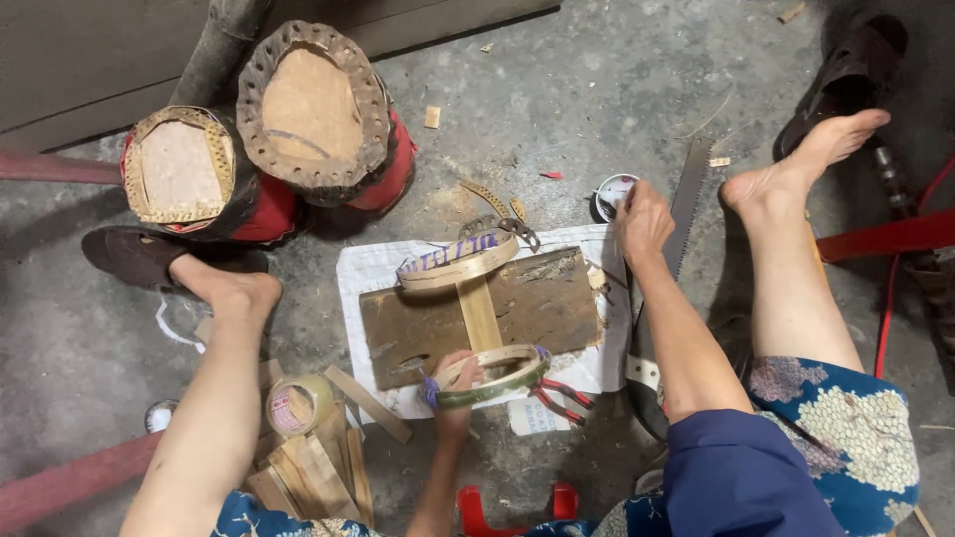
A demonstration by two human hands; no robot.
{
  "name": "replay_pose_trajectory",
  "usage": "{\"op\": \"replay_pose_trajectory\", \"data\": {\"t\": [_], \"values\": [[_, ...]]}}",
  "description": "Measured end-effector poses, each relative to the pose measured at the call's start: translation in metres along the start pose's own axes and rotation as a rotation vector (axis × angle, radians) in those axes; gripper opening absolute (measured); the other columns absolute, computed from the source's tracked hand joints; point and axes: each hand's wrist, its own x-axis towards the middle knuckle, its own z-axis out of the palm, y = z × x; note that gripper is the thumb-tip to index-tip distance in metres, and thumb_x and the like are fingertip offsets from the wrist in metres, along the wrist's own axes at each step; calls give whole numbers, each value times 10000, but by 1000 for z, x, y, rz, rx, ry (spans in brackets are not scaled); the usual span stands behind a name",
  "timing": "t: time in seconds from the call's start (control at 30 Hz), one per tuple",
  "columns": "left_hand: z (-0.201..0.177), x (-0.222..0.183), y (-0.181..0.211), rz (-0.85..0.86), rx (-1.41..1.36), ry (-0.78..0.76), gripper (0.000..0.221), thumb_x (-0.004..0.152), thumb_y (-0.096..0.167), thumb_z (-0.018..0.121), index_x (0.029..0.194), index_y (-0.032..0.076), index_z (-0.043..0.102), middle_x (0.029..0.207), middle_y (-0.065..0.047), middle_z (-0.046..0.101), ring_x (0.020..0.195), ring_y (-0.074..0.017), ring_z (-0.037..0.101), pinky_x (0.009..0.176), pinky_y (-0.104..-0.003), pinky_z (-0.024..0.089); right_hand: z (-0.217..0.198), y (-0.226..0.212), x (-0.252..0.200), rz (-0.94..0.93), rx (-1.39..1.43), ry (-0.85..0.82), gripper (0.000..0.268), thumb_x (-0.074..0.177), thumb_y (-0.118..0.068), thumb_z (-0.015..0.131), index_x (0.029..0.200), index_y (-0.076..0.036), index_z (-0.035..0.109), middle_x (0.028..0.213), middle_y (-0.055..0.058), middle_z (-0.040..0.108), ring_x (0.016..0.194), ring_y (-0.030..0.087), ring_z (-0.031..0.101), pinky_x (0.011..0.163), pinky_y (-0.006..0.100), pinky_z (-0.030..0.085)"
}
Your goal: Assembling a wooden percussion instrument component by attaching rings to a base using glue, tape, and a hammer.
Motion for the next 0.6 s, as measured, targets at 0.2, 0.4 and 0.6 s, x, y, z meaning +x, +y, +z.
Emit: {"op": "replay_pose_trajectory", "data": {"t": [0.2,0.4,0.6], "values": [[3,0,7,102,71,0,129,919,142,690,995,42,722,876,-83,745,723,-173,714,638,-291,596,18,13,-15,-167,-76,94,207,969,-347,756,933,-145,787,983,103,689,853,354,611,544,499,482],[5,-3,19,140,100,4,116,924,143,683,988,56,726,889,-68,743,773,-164,709,690,-282,579,38,23,-4,-143,-203,40,146,894,-298,814,1031,-248,818,944,40,722,843,307,644,532,453,525],[5,-4,26,235,216,11,139,923,181,668,970,64,725,910,-60,737,806,-176,707,743,-302,582,18,-10,9,-39,-378,-229,172,827,-72,782,993,-116,782,953,78,717,885,319,648,821,527,575]]}}
